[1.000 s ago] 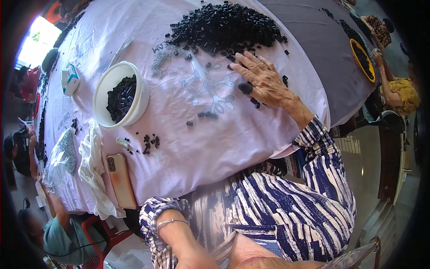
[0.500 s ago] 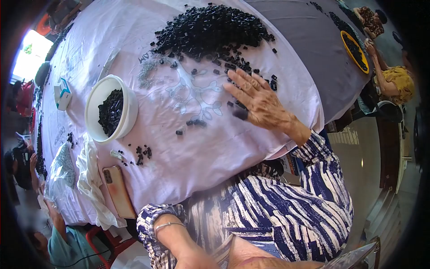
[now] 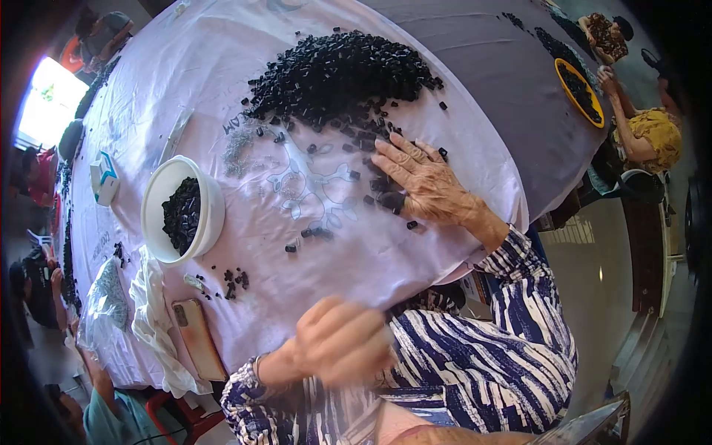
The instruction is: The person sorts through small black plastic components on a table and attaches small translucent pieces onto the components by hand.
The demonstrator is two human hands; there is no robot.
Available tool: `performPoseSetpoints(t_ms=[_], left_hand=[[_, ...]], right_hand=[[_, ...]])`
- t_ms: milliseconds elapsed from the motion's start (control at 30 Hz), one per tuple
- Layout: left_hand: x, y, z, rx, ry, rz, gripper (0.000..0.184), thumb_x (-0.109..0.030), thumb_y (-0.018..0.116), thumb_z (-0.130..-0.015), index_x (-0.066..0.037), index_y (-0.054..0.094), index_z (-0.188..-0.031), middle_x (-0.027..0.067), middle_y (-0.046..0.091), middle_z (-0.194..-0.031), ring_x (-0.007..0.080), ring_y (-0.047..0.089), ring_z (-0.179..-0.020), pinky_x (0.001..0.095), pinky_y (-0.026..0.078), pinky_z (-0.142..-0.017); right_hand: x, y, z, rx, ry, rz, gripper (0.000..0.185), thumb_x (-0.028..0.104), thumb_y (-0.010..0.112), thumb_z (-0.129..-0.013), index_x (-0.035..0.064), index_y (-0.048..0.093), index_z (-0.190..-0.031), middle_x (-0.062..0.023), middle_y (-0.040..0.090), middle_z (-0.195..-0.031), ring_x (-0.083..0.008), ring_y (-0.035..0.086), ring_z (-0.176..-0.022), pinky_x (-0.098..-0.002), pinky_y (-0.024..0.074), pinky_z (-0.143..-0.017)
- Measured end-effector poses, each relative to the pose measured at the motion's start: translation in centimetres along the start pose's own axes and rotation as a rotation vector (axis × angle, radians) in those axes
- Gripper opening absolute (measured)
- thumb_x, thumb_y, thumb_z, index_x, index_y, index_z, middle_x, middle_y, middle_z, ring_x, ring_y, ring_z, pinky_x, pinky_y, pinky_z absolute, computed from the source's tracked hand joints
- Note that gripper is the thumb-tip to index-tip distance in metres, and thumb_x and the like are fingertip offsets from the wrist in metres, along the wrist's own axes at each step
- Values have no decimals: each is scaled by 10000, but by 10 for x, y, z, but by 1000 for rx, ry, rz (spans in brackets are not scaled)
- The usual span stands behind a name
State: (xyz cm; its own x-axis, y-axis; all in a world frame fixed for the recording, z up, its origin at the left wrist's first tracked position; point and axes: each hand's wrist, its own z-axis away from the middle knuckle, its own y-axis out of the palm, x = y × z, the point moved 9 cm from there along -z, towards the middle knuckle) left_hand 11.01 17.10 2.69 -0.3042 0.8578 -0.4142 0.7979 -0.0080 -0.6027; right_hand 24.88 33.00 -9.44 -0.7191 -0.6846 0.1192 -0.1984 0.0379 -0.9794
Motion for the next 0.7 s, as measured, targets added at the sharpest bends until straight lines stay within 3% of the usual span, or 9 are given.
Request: performPoseSetpoints(t_ms=[100,200,300,433,700], left_hand=[[21,34,0,83,-15,29,273,-192,752,-752,-51,605,-933,84,608,-915,251,602,-806,362,492,-679],[34,52,-10,147,-69,108,274,-140,755,-734,-49,603,-942,84,599,-931,257,598,-835,353,490,-695],[43,63,-15,148,-119,215,265,-119,753,-729,-56,594,-932,75,587,-928,249,584,-835,339,479,-687],[51,69,-11,156,-190,388,256,-77,757,-715,-55,594,-910,79,595,-898,247,589,-800,339,478,-661],[68,92,18,210,-387,652,212,-41,762,-721,-24,602,-860,104,613,-849,256,613,-758,342,487,-636]], right_hand=[[-2,-11,-8,-119,-1,-130,592,357,547,-868,64,455,-1374,-144,385,-1475,-299,278,-1409,-490,205,-1132],[1,0,-22,-54,29,-111,577,385,521,-896,61,458,-1370,-147,380,-1477,-298,281,-1406,-495,209,-1130],[15,7,-23,13,-49,35,668,547,416,-940,78,408,-1416,-122,327,-1513,-287,244,-1423,-476,182,-1140],[19,-2,-15,-65,-36,-62,632,541,449,-928,106,452,-1386,-137,374,-1481,-311,289,-1397,-494,232,-1114],[10,-3,-35,-70,-35,-65,615,493,484,-921,102,448,-1394,-135,371,-1484,-311,300,-1391,-485,221,-1119]])
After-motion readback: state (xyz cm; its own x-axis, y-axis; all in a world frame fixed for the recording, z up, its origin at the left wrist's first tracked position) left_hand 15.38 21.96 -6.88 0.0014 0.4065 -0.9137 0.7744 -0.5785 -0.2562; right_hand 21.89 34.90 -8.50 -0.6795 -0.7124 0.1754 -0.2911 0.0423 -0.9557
